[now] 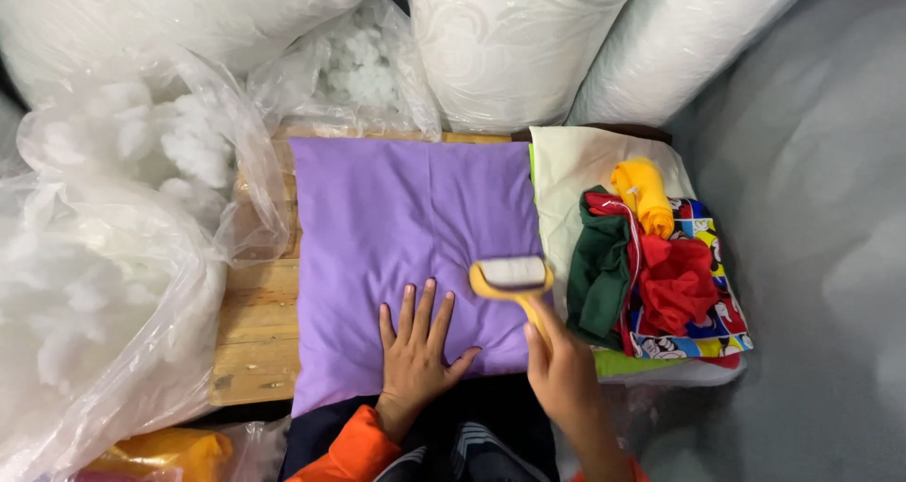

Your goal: The person uses a lint roller on a purple pillow, places the pillow into a plastic bag, and then handles several items of clothing on a wooden bench.

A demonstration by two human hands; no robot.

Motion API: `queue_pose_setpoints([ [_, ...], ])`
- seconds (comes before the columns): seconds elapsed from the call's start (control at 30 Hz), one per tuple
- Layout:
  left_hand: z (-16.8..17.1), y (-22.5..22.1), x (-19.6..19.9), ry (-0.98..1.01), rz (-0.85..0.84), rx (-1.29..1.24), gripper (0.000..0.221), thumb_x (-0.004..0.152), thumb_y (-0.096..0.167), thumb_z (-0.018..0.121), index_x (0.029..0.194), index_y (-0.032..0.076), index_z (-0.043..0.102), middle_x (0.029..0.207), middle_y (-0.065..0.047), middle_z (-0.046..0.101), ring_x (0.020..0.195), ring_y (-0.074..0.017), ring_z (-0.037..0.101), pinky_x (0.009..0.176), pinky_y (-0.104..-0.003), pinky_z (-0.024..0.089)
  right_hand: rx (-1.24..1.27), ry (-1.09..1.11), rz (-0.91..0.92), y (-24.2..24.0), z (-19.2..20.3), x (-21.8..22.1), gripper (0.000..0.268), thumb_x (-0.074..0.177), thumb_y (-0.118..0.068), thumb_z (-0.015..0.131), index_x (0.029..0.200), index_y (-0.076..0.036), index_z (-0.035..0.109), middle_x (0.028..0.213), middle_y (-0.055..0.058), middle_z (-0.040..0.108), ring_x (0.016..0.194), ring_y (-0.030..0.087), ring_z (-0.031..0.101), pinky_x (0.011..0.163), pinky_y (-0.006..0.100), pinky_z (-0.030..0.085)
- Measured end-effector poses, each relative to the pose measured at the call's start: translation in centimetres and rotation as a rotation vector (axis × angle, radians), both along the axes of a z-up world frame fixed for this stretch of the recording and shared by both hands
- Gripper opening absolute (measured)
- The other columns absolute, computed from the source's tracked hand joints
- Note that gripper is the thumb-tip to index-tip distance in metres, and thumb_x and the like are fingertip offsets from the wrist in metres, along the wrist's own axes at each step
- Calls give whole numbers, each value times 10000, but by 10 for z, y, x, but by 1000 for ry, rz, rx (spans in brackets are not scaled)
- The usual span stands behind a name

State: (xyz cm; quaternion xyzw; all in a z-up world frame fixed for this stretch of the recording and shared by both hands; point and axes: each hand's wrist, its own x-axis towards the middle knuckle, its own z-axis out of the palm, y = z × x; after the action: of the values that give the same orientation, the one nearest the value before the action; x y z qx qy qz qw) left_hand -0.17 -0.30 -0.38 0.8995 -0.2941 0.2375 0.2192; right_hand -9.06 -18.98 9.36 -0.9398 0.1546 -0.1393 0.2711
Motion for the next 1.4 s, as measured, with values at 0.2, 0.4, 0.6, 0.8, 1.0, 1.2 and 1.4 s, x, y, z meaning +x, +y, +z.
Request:
queue_pose_setpoints([
  [0.2,7,6,-10,-48,38,-18,896,909,814,493,1541,180,486,1590,-149,470,1490,-412,383,1192,-703,113,-104,120,-110,3,30,-88,441,922,-312,605,1354,-252,670,1255,52,765,1090,274,747,858,402,575],
  [0.4,31,40,-9,204,362,-62,1194,760,910,474,1623,101,311,1700,-222,222,1567,-520,74,1130,-811,-24,17,-64,351,56,52,-15,401,980,-147,568,1365,-51,627,1302,144,733,1127,295,739,942,394,550],
  [0.6,3,43,2,105,363,-6,1136,787,905,443,1573,85,419,1663,-180,357,1560,-430,253,1186,-726,-23,-214,36,151,97,-40,99,454,991,-237,550,1442,-191,522,764,241,644,655,491,645,575,607,487],
  [0.8,-3,43,3,85,366,10,1219,773,983,330,1582,73,395,1655,-132,384,1553,-392,297,1197,-705,-12,-222,-41,157,115,-37,209,424,951,-159,561,1372,-111,547,698,242,679,624,493,664,556,596,508],
  [1.0,-11,42,4,110,393,41,1109,806,890,351,1567,89,437,1650,-126,396,1546,-367,313,1196,-708,41,-67,-51,168,111,-51,270,382,986,-163,483,1364,-114,512,745,265,695,678,534,659,585,638,490],
  [1.2,-10,43,0,148,356,-127,1332,679,1001,439,1598,41,347,1667,-165,350,1565,-390,284,1207,-713,-7,16,-87,285,110,4,167,430,973,-136,522,1401,-149,558,838,228,734,746,494,676,628,575,486],
  [1.4,-5,60,-10,122,167,-423,1419,628,877,695,1606,-28,209,1667,-272,275,1591,-395,223,1265,-670,-6,-67,0,248,95,6,-4,460,992,-229,566,1446,-153,572,801,149,684,678,355,685,629,472,555],
])
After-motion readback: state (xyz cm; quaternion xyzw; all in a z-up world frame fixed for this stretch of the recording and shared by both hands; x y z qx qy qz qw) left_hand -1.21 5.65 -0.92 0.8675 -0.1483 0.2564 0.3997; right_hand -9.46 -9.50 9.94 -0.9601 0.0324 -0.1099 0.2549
